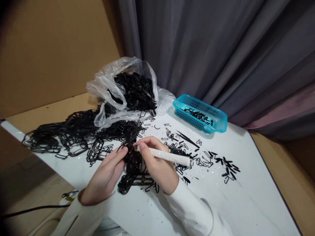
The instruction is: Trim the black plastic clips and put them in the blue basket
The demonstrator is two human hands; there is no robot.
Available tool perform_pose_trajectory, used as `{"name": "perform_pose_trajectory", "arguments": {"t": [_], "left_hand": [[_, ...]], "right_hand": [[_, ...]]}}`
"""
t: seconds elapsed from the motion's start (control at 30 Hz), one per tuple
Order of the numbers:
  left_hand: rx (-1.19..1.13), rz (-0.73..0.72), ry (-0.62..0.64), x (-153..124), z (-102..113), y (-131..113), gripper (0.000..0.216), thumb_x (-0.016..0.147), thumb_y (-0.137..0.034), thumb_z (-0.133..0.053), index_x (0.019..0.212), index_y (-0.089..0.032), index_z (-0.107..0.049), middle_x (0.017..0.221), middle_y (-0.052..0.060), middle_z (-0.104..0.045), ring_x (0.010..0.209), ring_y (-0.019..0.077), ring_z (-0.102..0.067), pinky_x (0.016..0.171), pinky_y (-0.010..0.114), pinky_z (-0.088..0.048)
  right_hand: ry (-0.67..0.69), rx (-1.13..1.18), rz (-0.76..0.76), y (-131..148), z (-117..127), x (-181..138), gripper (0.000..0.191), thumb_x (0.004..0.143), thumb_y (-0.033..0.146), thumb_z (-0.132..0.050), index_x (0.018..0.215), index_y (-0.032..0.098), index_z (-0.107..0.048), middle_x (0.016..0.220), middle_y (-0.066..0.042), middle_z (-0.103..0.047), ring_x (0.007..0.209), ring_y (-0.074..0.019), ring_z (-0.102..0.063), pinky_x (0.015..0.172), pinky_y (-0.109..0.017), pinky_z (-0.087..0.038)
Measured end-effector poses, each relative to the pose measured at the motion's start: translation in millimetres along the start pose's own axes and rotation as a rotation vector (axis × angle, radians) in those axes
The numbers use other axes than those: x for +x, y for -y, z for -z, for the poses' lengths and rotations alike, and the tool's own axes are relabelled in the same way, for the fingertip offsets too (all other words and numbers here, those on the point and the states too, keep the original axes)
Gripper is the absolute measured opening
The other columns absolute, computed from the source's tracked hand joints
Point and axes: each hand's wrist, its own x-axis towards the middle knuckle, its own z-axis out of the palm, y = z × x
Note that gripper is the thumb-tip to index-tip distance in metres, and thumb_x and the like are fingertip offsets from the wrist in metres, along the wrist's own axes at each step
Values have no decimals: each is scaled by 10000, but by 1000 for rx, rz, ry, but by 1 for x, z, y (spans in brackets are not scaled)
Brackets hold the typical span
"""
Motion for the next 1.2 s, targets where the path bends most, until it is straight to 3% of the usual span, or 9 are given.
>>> {"name": "perform_pose_trajectory", "arguments": {"t": [0.17,0.23,0.33,0.47,0.67,0.77,0.87,1.0,1.2], "left_hand": [[260,-116,-117,7,13,2,357,739,-404,-715,1028,-220,-616,1166,61,-666,1153,256,-565,998,338,-409],[578,-227,-125,10,25,-2,344,748,-444,-687,991,-216,-601,1119,86,-669,1072,280,-594,966,374,-417],[1144,-344,-251,13,41,-14,449,757,-528,-626,1074,-210,-611,1081,144,-680,1050,368,-592,974,479,-367],[1513,-502,-159,12,45,-36,477,822,-516,-492,1141,-190,-630,1064,184,-702,993,412,-610,962,537,-334],[1283,-627,124,4,9,-50,297,845,-431,-479,910,-305,-740,486,5,-618,770,308,-608,976,407,-330],[1137,-680,330,2,-16,-45,252,845,-388,-522,885,-312,-758,789,12,-758,836,283,-626,1028,387,-274],[1290,-724,517,7,-41,-38,255,844,-298,-533,991,-293,-741,1084,53,-735,1027,303,-608,1081,440,-194],[1692,-617,801,27,-75,-27,262,857,-152,-466,883,-204,-721,903,114,-727,897,296,-633,974,487,-310],[1728,-541,941,63,-105,2,50,770,-147,-683,814,-171,-677,864,62,-704,902,253,-639,963,479,-381]], "right_hand": [[-71,38,29,4,6,2,161,931,271,-494,895,221,-643,969,-14,-686,972,-161,-624,881,-334,-477],[-144,71,64,8,15,4,164,914,223,-466,872,215,-625,971,-21,-675,980,-163,-619,889,-342,-477],[-269,26,27,11,38,8,173,858,173,-420,848,204,-590,795,-7,-642,782,-133,-606,756,-308,-484],[-247,-253,-151,-4,80,5,190,840,275,-385,872,197,-555,607,41,-497,526,-103,-436,526,-258,-364],[-309,-555,-288,-49,135,-26,206,764,349,-497,833,175,-584,632,18,-511,584,-145,-458,588,-297,-365],[-345,-696,-357,-60,149,-46,231,783,358,-487,890,178,-586,666,-5,-557,605,-172,-495,612,-313,-376],[-354,-817,-406,-64,154,-65,221,810,334,-466,908,189,-601,738,-37,-618,637,-188,-535,628,-317,-386],[-313,-931,-447,-64,154,-86,160,837,262,-472,878,195,-612,742,-34,-637,648,-184,-567,618,-301,-403],[-350,-1092,-466,-60,149,-83,209,928,328,-554,1013,148,-614,989,-51,-647,873,-168,-627,794,-362,-521]]}}
